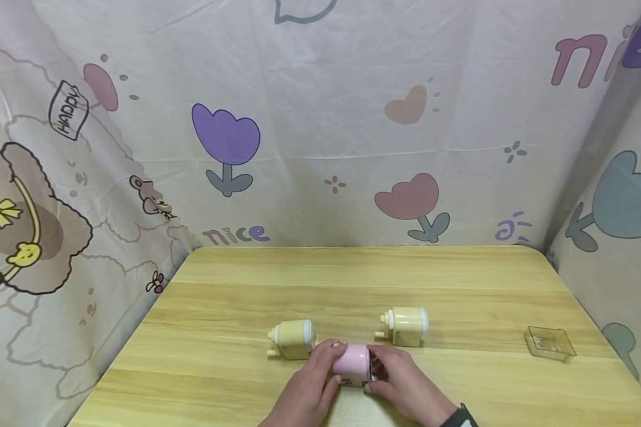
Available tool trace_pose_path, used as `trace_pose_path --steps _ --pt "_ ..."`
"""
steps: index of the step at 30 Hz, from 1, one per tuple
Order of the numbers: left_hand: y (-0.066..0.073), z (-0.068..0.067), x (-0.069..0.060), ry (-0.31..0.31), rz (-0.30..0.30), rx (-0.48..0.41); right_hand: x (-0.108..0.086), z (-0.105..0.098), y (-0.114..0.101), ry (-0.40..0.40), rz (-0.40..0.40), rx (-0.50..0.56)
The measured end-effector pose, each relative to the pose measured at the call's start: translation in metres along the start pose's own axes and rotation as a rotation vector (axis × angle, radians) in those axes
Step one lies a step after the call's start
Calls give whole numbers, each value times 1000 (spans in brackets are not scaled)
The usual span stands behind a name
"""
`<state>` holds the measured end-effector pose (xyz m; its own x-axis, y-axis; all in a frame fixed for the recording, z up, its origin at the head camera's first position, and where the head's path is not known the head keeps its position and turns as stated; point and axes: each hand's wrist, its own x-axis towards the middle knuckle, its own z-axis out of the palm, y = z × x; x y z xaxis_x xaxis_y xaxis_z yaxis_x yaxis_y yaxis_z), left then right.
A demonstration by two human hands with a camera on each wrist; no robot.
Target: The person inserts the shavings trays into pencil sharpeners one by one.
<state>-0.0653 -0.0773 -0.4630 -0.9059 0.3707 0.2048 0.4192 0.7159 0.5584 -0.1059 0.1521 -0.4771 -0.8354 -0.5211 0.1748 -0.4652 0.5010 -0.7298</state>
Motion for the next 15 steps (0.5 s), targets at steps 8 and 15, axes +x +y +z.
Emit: trace_pose_path --steps 8,15 --pt "-1 0 -2 29 31 2 1 1 0 5 13 -15" --pt "-2 1 -2 34 44 -3 1 3 0 17 7 -13"
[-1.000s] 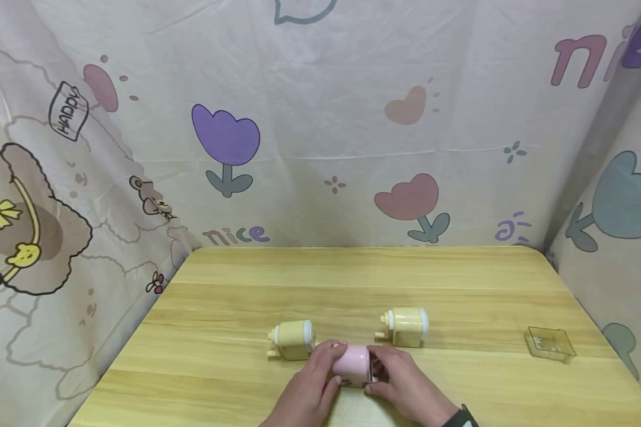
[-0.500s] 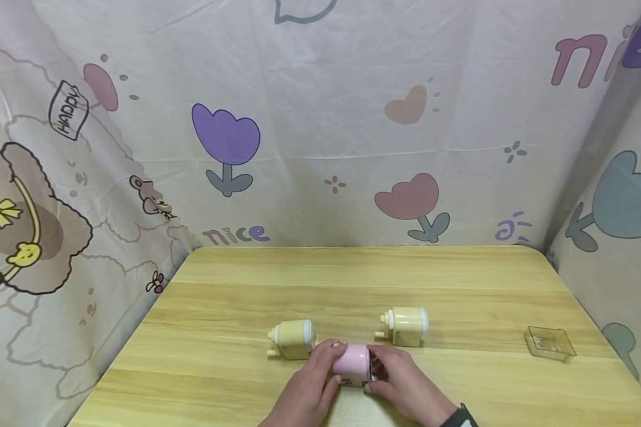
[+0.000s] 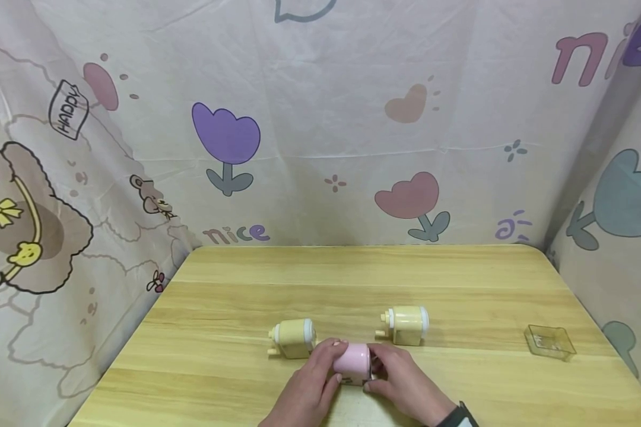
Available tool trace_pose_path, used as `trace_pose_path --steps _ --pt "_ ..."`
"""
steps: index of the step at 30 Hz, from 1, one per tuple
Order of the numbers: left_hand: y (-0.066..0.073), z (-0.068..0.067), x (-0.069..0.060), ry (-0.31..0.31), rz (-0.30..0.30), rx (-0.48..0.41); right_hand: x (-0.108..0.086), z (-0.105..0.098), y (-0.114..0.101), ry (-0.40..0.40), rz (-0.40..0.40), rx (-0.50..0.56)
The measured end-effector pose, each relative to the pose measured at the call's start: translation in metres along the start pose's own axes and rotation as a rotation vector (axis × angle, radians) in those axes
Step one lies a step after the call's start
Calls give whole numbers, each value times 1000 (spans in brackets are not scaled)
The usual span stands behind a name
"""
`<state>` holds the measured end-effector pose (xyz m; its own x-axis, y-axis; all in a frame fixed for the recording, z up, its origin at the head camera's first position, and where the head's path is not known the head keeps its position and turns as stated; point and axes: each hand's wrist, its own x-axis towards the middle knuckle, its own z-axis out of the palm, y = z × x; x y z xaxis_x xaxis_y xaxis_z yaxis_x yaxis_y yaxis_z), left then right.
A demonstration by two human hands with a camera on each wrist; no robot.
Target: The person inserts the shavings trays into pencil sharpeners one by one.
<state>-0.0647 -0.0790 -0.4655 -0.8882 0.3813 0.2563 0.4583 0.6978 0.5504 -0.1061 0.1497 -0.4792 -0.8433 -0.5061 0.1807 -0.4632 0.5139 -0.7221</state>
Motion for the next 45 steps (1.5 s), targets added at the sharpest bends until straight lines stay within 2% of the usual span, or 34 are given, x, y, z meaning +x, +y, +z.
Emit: trace_pose_path --steps 14,25,37,45 --pt "-2 2 0 12 11 10 3 1 0 -13 19 28" --pt "-1 1 0 1 5 14 3 1 0 2 -14 31" --pt "-1 0 -1 9 24 6 3 0 -2 -5 -4 21" --pt "1 -2 1 -8 4 -3 3 1 -2 -4 4 16"
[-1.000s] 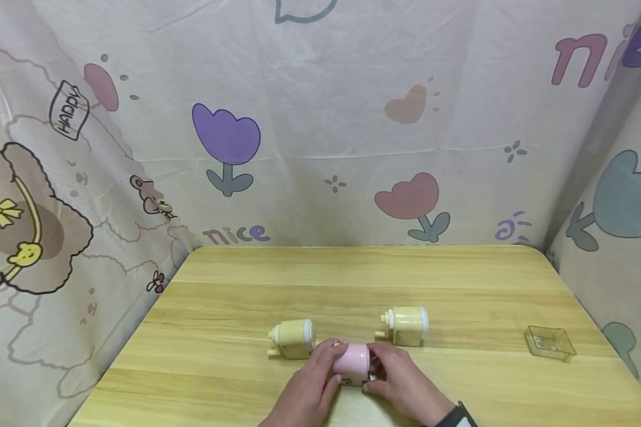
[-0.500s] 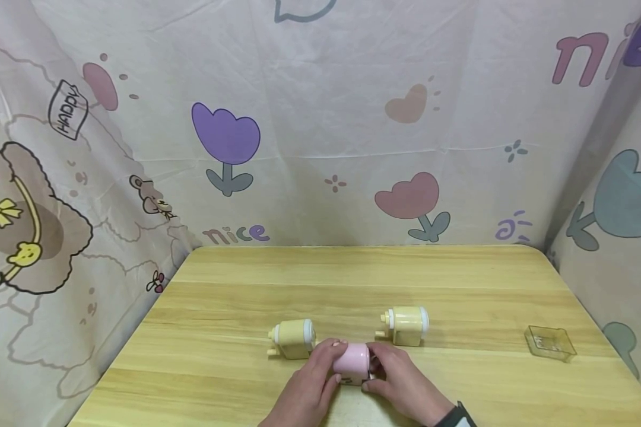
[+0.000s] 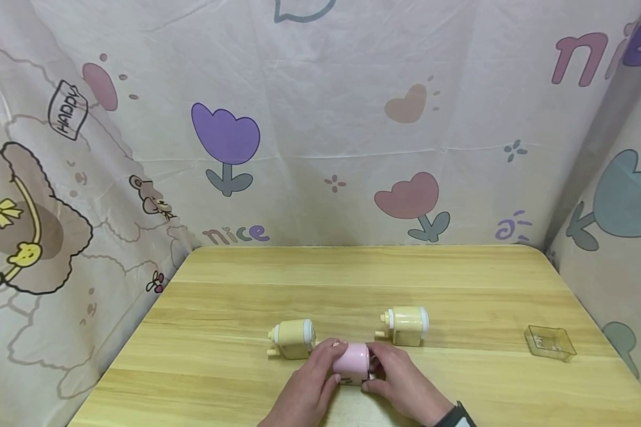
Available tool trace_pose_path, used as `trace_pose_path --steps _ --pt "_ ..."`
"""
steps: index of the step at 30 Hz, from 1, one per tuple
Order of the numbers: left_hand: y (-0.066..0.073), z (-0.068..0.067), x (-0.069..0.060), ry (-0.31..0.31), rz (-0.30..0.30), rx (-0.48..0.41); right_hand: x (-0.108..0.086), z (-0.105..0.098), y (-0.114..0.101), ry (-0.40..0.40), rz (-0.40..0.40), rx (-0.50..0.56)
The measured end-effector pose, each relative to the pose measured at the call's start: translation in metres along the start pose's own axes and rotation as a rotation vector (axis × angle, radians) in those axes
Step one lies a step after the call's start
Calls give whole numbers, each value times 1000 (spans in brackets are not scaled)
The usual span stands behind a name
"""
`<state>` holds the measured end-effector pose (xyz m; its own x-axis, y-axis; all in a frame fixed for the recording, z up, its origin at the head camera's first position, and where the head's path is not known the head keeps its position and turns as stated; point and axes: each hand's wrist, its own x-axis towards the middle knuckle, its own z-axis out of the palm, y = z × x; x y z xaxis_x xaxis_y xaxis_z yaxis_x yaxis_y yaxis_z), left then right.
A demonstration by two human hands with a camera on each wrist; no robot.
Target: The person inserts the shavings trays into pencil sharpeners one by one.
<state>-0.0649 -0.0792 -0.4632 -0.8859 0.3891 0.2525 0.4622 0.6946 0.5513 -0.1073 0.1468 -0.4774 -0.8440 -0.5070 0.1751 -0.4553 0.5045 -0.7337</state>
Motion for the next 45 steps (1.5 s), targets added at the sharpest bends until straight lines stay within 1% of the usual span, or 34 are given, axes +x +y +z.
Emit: trace_pose_path --steps 14,18,24,37,45 --pt "-1 1 0 1 -6 19 0 2 3 8 -22 14" --pt "-1 1 0 0 -10 12 0 2 3 12 -15 13" --pt "-1 1 0 5 0 5 1 2 2 11 -5 17" --pt "-1 1 0 9 4 14 0 3 3 19 -11 -5" --pt "-1 1 0 4 3 10 1 2 1 7 17 -3"
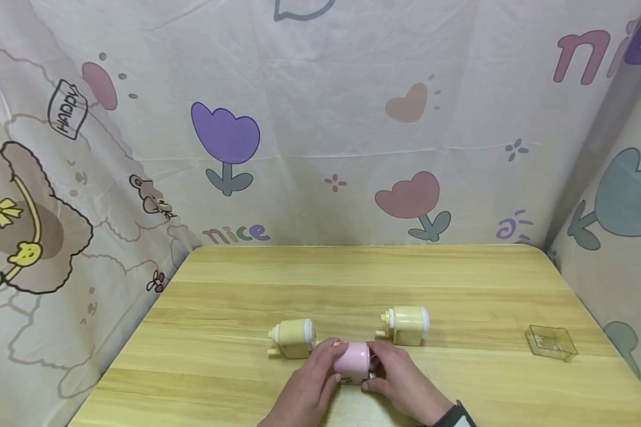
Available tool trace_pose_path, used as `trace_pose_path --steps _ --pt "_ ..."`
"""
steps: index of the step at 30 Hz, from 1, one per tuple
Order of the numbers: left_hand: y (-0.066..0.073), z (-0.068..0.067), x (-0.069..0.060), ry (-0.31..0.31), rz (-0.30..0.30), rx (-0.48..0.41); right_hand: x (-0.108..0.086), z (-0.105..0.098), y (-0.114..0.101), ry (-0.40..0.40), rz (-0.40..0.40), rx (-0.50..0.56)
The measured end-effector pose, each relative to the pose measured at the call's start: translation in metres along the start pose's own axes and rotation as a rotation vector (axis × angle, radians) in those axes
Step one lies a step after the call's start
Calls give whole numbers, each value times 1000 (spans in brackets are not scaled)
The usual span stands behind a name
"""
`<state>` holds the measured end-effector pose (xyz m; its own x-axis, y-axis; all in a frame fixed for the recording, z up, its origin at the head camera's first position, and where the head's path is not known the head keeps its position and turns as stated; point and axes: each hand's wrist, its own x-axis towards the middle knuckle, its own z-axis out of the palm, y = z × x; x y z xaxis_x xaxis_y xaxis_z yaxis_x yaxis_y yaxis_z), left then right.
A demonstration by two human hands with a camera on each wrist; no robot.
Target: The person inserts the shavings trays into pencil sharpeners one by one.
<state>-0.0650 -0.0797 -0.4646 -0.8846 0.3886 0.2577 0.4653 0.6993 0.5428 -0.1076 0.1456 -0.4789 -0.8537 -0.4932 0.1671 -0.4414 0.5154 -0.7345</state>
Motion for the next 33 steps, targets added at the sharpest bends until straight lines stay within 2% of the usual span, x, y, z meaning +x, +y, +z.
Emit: trace_pose_path --steps 8,18,28,33 --pt "0 0 0 12 18 -7 0 0 -1 -18 33 22" --pt "-1 1 0 15 31 0 1 2 -2 2 26 -9" --pt "-1 2 0 17 26 4 1 2 -2 2 41 -26" --pt "-1 2 0 14 10 -23 0 3 -4 8 43 -55"
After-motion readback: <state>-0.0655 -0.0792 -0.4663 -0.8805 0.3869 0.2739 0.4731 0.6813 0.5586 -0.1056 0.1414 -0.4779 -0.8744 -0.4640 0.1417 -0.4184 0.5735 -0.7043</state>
